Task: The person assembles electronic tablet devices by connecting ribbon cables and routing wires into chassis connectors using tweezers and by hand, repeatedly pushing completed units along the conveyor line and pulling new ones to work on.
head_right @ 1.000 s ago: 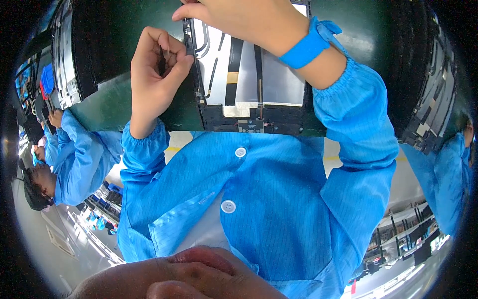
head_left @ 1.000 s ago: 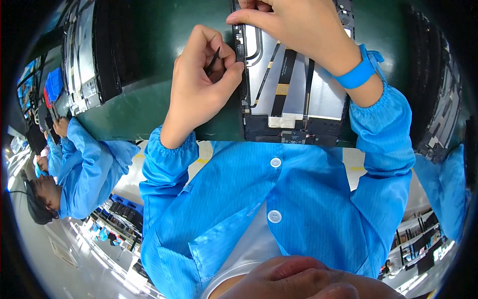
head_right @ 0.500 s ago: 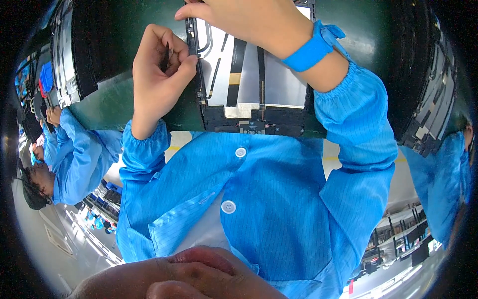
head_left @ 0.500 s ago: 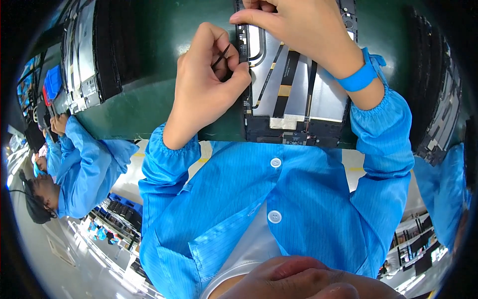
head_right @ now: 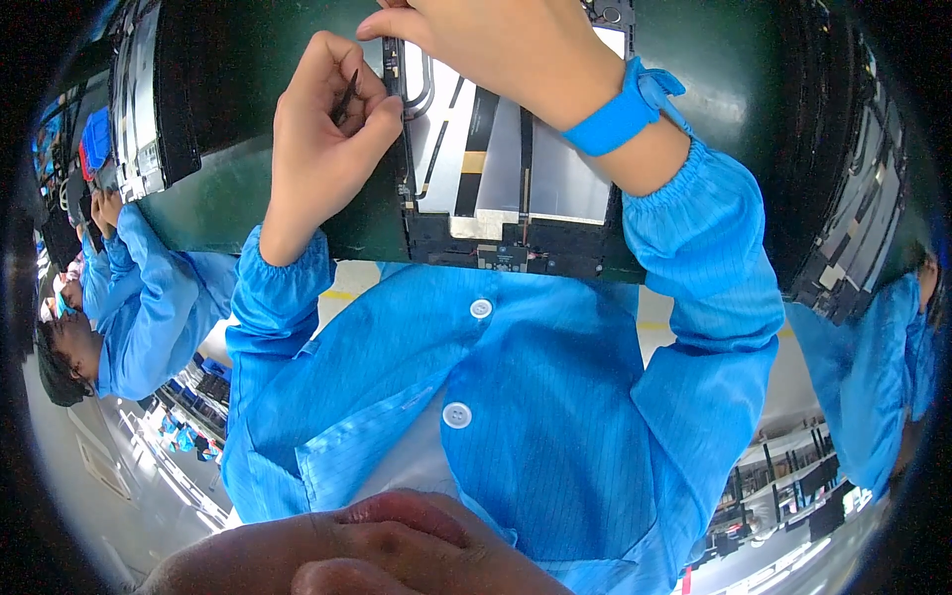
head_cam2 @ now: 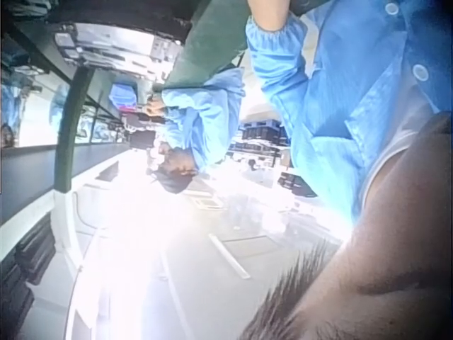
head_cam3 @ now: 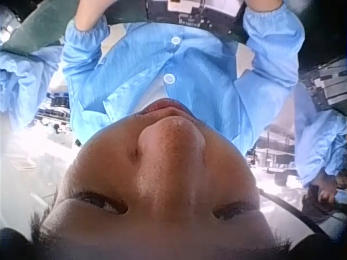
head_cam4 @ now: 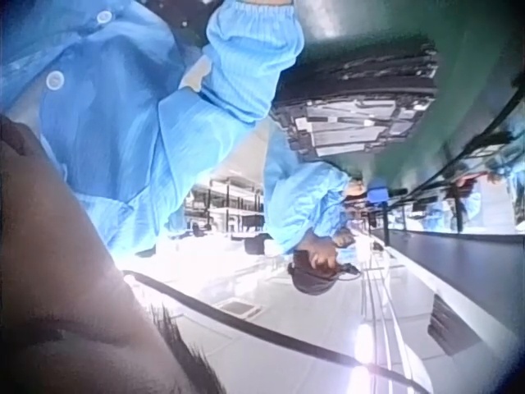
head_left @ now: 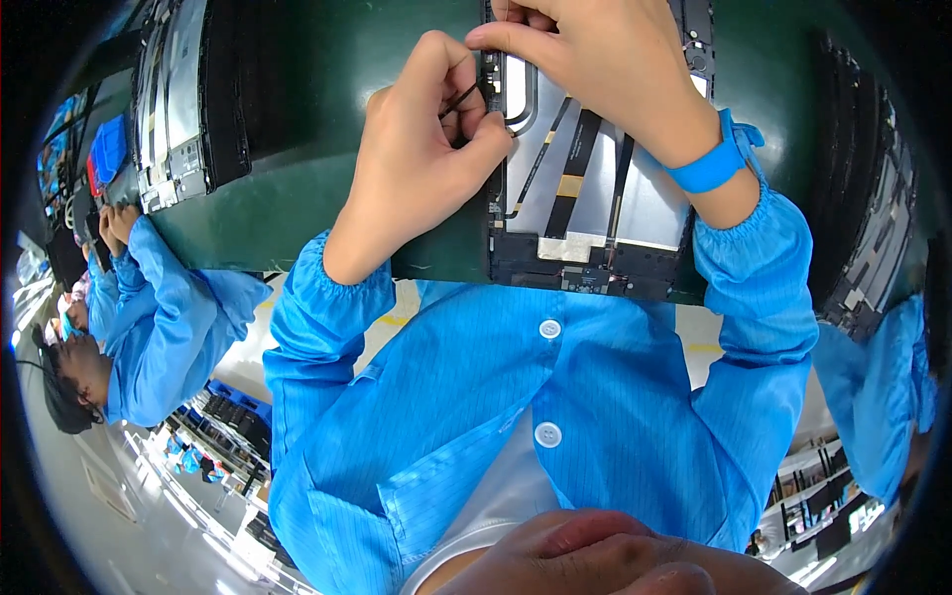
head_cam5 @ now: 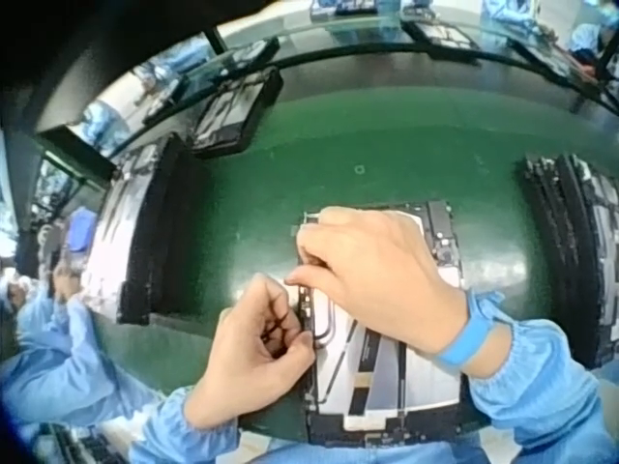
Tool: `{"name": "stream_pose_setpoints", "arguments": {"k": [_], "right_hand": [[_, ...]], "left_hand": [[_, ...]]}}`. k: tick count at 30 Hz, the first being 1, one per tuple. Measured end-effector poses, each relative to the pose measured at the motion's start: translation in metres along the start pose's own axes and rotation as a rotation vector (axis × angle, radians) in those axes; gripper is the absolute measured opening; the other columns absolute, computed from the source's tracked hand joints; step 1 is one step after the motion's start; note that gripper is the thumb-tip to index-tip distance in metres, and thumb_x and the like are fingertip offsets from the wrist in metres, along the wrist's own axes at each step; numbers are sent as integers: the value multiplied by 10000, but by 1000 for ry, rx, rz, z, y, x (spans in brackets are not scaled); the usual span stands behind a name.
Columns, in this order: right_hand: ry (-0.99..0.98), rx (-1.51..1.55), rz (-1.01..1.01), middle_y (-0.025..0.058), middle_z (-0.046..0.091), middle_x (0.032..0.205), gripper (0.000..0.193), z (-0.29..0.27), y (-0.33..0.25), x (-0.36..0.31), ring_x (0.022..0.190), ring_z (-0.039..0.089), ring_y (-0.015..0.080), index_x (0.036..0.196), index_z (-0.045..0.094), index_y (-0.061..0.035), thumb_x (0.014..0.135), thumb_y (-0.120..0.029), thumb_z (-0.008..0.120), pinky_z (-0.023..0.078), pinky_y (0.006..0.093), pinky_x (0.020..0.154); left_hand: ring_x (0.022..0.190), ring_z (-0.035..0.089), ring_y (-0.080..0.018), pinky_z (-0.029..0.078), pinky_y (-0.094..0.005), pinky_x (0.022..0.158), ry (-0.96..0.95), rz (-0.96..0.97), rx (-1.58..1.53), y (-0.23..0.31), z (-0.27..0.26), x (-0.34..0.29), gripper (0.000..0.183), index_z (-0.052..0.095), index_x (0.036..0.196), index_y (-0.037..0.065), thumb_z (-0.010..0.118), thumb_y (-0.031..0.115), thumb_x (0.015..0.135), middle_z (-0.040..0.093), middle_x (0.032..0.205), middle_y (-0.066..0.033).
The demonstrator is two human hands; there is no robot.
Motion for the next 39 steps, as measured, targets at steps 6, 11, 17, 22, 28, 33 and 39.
{"name": "stream_pose_setpoints", "arguments": {"k": [6,11,17,22,28,33,39], "right_hand": [[-1,11,14,109,582,758,211,-1,1,1,710,604,327,770,612,-49,812,-226,720,470,417,609],[8,3,-25,114,584,763,204,0,0,0,723,608,330,777,612,-47,811,-220,714,480,422,621],[-8,-42,-7,120,589,769,210,1,2,-1,735,611,334,775,607,-43,811,-222,712,484,426,630],[8,-40,-17,123,592,767,222,0,1,0,734,610,337,773,613,-40,808,-233,717,483,426,630],[-6,-20,-9,126,594,766,222,0,2,0,727,607,338,767,612,-35,809,-225,721,479,426,626],[-4,7,-7,123,598,766,218,1,-3,1,728,609,338,766,616,-36,805,-220,727,478,426,626],[-17,24,42,124,607,770,222,0,2,-1,729,613,339,756,619,-38,798,-225,732,479,428,628]], "left_hand": [[543,444,-66,369,-242,489,-11,-3,23,0,-1,3,300,431,915,53,664,-48,756,464,612,-24],[548,439,-70,375,-256,503,-44,-11,39,-2,-1,12,288,438,901,50,661,-51,750,455,595,-24],[574,440,-64,371,-245,530,-71,-37,-63,-14,-3,14,281,453,875,59,676,-68,761,469,618,-2],[601,434,-42,362,-232,546,-77,-42,-109,-19,-5,15,312,450,853,74,734,-40,788,466,638,25],[606,420,-39,348,-224,550,-69,-16,-96,-15,-4,16,300,446,861,74,714,-50,805,448,639,32],[603,387,-86,341,-266,539,9,235,-332,-6,-2,31,297,422,819,56,696,-30,742,411,685,-6],[608,356,-77,313,-261,528,12,162,-241,-9,-4,37,327,394,806,71,698,-31,742,386,666,15]]}}
Point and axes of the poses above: each hand's wrist, its own x-axis towards the middle knuckle, its own z-axis out of the palm, y = z × x, the point moved 8 cm from there along x, towards the middle knuckle
